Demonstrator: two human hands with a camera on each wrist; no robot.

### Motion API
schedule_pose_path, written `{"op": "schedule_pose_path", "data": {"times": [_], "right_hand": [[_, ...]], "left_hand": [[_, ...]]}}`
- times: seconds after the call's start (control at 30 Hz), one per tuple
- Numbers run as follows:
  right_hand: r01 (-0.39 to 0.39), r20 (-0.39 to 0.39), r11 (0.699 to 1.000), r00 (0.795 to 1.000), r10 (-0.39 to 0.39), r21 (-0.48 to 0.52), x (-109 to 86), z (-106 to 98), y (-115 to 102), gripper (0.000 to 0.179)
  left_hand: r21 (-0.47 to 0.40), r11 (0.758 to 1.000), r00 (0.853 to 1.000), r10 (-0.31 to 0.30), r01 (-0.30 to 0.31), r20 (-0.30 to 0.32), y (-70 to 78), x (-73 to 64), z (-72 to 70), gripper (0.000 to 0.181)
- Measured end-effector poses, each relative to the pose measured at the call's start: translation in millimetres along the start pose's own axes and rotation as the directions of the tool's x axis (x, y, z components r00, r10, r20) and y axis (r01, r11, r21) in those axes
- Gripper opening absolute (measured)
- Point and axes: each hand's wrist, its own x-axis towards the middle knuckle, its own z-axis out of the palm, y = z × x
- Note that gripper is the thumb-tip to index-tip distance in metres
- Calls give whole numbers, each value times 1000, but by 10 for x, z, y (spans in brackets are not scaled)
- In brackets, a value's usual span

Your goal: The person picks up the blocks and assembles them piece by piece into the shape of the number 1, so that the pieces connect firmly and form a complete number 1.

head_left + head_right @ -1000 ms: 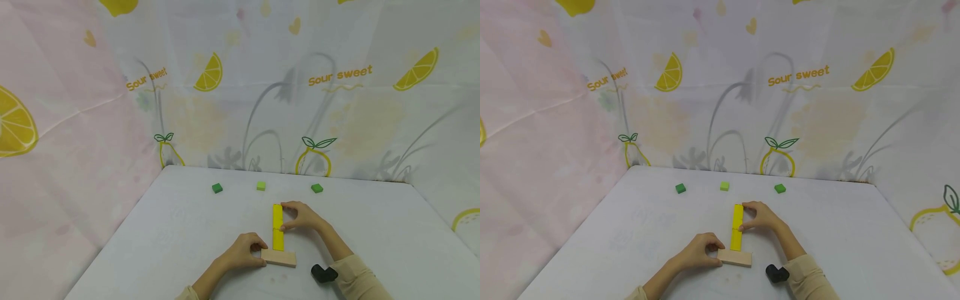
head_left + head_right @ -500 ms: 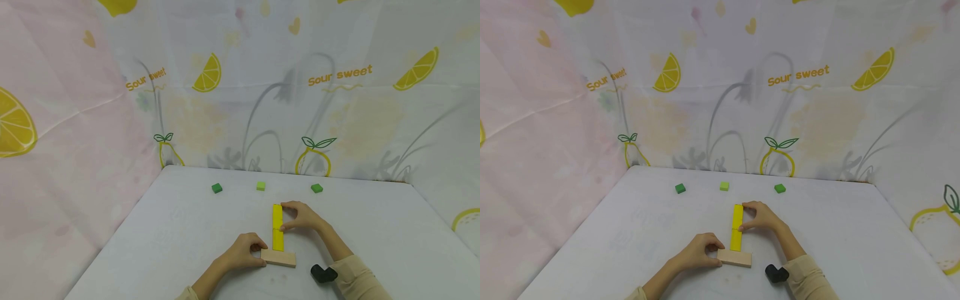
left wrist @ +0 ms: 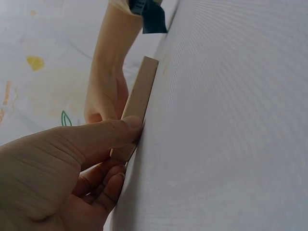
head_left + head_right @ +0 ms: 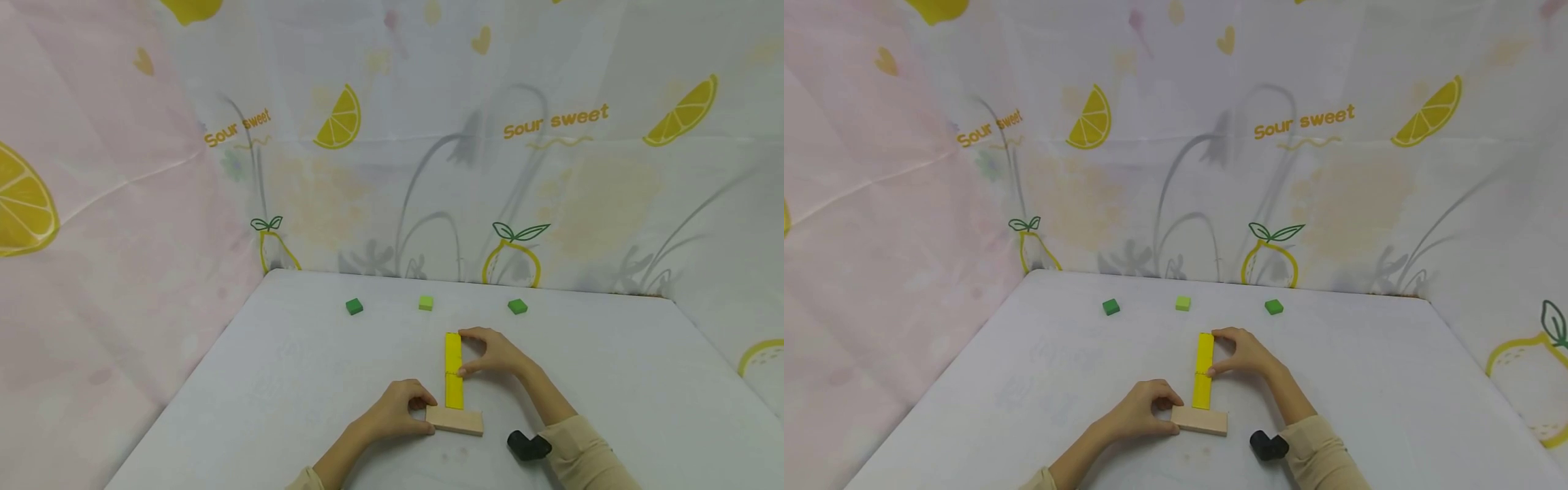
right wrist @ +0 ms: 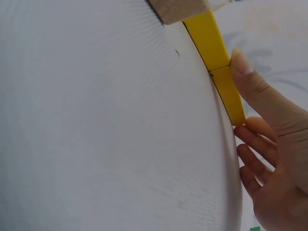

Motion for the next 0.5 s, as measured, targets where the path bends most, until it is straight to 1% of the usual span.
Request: {"op": "schedule_pose_path", "data": {"times": [0.23, 0.4, 0.5], "right_hand": [[11, 14, 999, 1000, -11, 36, -10, -5, 45, 79], [35, 20, 997, 999, -37, 69, -16, -16, 56, 80], [60, 23, 996, 998, -61, 61, -14, -14, 58, 79]], "left_hand": [[1, 1000, 1000, -7, 7, 4, 11, -3, 4, 31], [-2, 1000, 1000, -8, 9, 2, 28, -13, -6, 31], [2, 1000, 1000, -13, 13, 3, 27, -11, -6, 31]]}}
